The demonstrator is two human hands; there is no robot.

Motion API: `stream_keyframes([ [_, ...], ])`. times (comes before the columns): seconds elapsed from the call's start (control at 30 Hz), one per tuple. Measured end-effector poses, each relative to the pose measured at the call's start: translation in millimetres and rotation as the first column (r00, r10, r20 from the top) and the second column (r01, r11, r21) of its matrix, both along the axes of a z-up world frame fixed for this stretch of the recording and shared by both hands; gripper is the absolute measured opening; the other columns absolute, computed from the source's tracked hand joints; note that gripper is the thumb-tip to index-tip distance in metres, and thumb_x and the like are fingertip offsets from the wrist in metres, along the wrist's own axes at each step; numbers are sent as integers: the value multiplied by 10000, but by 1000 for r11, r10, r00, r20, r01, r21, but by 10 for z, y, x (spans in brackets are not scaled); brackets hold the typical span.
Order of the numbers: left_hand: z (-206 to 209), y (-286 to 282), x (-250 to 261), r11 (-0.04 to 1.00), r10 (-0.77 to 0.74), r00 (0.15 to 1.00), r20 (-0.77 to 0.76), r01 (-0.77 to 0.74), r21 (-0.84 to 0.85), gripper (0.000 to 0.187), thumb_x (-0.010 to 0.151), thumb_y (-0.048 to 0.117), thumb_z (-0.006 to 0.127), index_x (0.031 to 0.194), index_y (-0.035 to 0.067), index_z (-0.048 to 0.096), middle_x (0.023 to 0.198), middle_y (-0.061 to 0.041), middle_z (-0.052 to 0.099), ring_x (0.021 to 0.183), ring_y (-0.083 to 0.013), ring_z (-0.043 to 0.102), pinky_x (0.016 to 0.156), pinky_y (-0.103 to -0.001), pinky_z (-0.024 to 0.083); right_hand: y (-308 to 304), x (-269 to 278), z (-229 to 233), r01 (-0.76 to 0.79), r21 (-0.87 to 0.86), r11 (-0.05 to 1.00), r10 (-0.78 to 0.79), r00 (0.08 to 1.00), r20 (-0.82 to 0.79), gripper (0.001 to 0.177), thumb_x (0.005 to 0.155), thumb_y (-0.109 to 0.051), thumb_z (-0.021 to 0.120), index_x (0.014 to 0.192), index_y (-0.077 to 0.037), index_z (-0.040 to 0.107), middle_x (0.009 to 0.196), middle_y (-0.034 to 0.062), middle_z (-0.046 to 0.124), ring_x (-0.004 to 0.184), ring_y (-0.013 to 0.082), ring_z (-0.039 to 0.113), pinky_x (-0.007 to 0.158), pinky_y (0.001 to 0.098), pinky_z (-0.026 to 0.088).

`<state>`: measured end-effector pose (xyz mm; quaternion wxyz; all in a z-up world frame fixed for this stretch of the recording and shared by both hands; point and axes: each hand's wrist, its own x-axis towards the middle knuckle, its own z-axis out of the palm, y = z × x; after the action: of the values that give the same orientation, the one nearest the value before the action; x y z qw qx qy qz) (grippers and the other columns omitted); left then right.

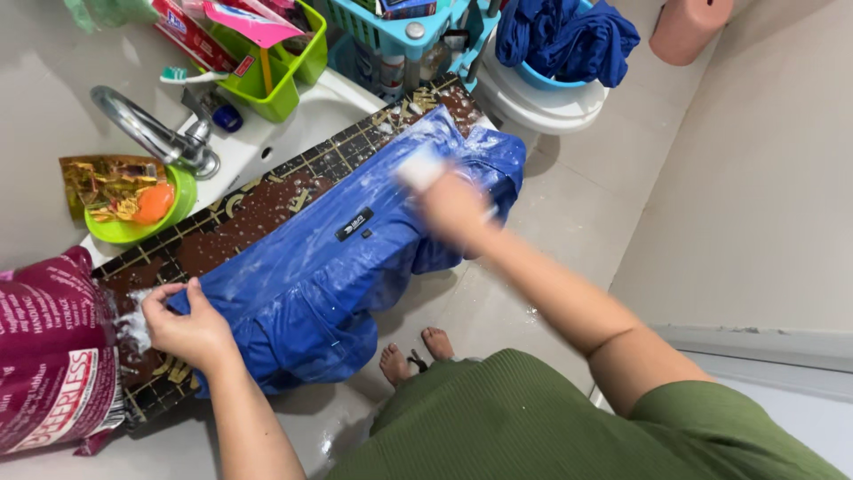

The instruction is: The person washes a blue shirt by hand on a washboard. They wet the shirt under a faucet, apply detergent powder from a bag, and scrub the fabric with a blue brush. The person scrubs both sides of the shirt, turning it over to clean the back.

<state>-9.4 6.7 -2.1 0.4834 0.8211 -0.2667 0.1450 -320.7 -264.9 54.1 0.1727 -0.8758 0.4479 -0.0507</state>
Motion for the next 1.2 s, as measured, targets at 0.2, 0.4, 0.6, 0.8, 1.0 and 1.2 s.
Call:
stream_keyframes([
  [0.2,130,-14,-72,997,-59,998,1,59,-54,278,898,47,849,1060,-3,629,1045,-157,698,985,-323,680,951,-411,541,-779,-492,-201,71,-187,980,-80,996,-43,592,983,-354,607,1545,-411,432,1234,263,533,1037,442,614,831,536,542],
  [0.4,319,249,-265,667,11,990,142,-113,737,555,938,579,761,951,28,687,973,-228,729,999,-417,697,894,-518,541,-621,-524,-221,133,-203,970,-74,959,275,846,848,-238,744,1590,-217,339,1368,252,530,1166,451,562,945,531,490],
  [0.6,851,-89,-709,803,-223,888,-402,401,441,368,923,417,667,1166,143,699,976,-224,732,919,-456,699,744,-530,530,-500,300,159,-349,-419,838,520,743,421,761,801,-106,827,1496,-81,516,1475,153,579,1334,382,571,1129,469,464],
  [0.8,1157,-221,-1220,667,-518,599,-610,729,150,338,916,372,711,1068,70,719,822,-161,734,733,-293,662,720,-403,554,203,1822,128,-836,-292,464,870,368,328,821,724,-170,848,1478,-78,536,1487,147,573,1315,359,562,1105,474,440],
  [1.0,939,-102,-1053,821,-517,687,-510,566,-70,440,1006,337,632,1240,-35,646,1115,-128,732,1018,-177,679,926,-304,507,570,2234,-21,-692,-535,485,869,311,385,497,928,-407,629,1376,-192,625,1380,187,622,1284,363,517,1092,538,387],
  [1.2,791,-499,-1263,693,-674,428,-602,84,-716,472,1064,323,521,1389,-19,526,1315,-104,650,1182,-220,636,1049,-366,500,404,1019,27,-506,82,859,163,421,892,423,1158,-358,384,1325,-101,676,1307,120,691,1271,254,626,1145,385,473],
])
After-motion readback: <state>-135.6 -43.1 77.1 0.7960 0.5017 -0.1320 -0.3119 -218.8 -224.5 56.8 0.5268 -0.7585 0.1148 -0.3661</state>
